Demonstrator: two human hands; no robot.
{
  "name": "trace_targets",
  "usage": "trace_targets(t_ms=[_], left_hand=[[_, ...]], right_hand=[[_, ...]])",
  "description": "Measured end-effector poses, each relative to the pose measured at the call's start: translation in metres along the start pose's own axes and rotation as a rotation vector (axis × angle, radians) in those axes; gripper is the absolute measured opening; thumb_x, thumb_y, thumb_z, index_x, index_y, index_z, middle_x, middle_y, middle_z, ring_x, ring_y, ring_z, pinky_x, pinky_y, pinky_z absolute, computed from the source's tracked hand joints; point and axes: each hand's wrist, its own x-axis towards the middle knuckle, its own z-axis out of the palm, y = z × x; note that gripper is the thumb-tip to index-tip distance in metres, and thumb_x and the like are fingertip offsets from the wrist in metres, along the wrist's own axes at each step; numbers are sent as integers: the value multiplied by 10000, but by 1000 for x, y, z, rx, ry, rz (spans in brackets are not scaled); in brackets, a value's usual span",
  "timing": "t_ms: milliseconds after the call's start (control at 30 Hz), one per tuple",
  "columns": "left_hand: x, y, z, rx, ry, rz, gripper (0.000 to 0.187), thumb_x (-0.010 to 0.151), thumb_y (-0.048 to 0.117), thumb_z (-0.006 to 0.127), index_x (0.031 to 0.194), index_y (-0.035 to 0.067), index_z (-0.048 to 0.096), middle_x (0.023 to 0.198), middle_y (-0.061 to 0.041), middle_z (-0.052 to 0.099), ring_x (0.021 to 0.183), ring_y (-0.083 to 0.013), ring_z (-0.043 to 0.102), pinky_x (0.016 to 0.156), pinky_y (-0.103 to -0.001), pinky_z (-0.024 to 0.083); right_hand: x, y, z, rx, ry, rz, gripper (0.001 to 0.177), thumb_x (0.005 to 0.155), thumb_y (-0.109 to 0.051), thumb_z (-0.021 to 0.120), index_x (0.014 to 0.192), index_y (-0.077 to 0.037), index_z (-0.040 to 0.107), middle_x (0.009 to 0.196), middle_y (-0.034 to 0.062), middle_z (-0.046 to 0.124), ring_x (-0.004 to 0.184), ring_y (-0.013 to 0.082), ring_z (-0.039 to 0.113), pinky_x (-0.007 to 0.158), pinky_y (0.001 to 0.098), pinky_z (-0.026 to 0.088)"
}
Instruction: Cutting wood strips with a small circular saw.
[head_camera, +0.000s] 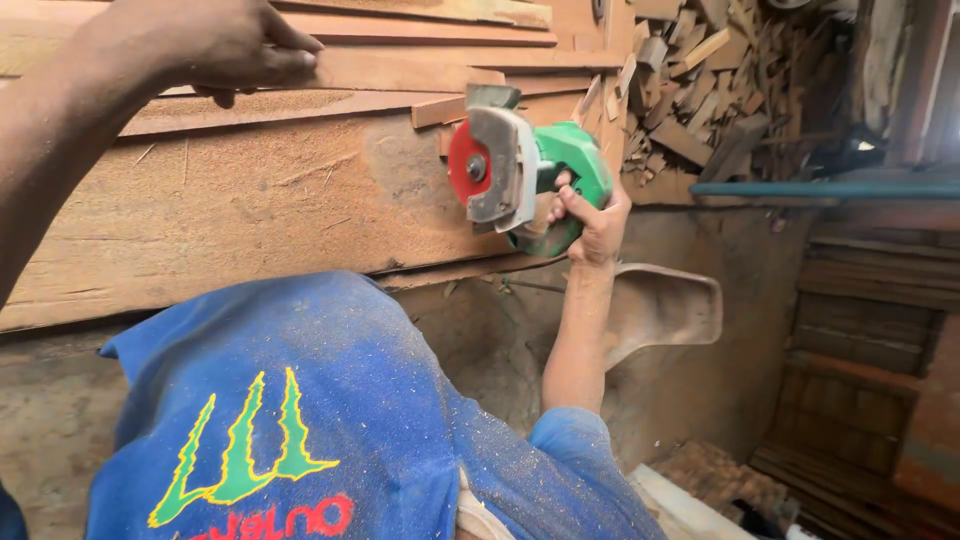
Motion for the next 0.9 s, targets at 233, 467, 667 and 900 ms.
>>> trace_targets(t_ms=[233, 467, 667, 900], left_hand=[[8, 16, 6, -124, -130, -35, 426, 1059, 407, 583, 1399, 164, 665, 677, -176, 644, 515, -236, 605, 531, -417, 552], [4, 29, 7, -76, -169, -35, 412, 1049, 365, 612, 1383, 132, 670, 666, -200, 665, 493, -226, 624, 522, -412, 585], [-2, 30, 14, 5, -172, 77, 426, 1016, 454, 590, 1352, 215, 695, 801, -74, 689, 567, -196, 648, 552, -377, 616], [-17, 26, 20, 134, -434, 62, 453, 968, 535, 644, 1314, 274, 776, 836, -155, 761, 609, -202, 562, 595, -401, 559]], right_hand=[[-2, 3, 0, -1, -37, 51, 423, 862, 49, 796, 1237, 93, 606, 952, 126, 669, 660, 179, 605, 597, 336, 555], [-6, -1, 9, -25, 55, 48, 439, 838, 51, 785, 1242, 70, 614, 905, 109, 670, 623, 161, 610, 557, 324, 556], [-4, 3, 7, 6, 77, 36, 351, 864, 60, 779, 1179, 75, 624, 909, 115, 676, 631, 177, 616, 560, 334, 554], [9, 15, 6, 56, 89, -14, 328, 861, 55, 765, 1160, 75, 631, 957, 148, 703, 640, 193, 631, 556, 351, 563]])
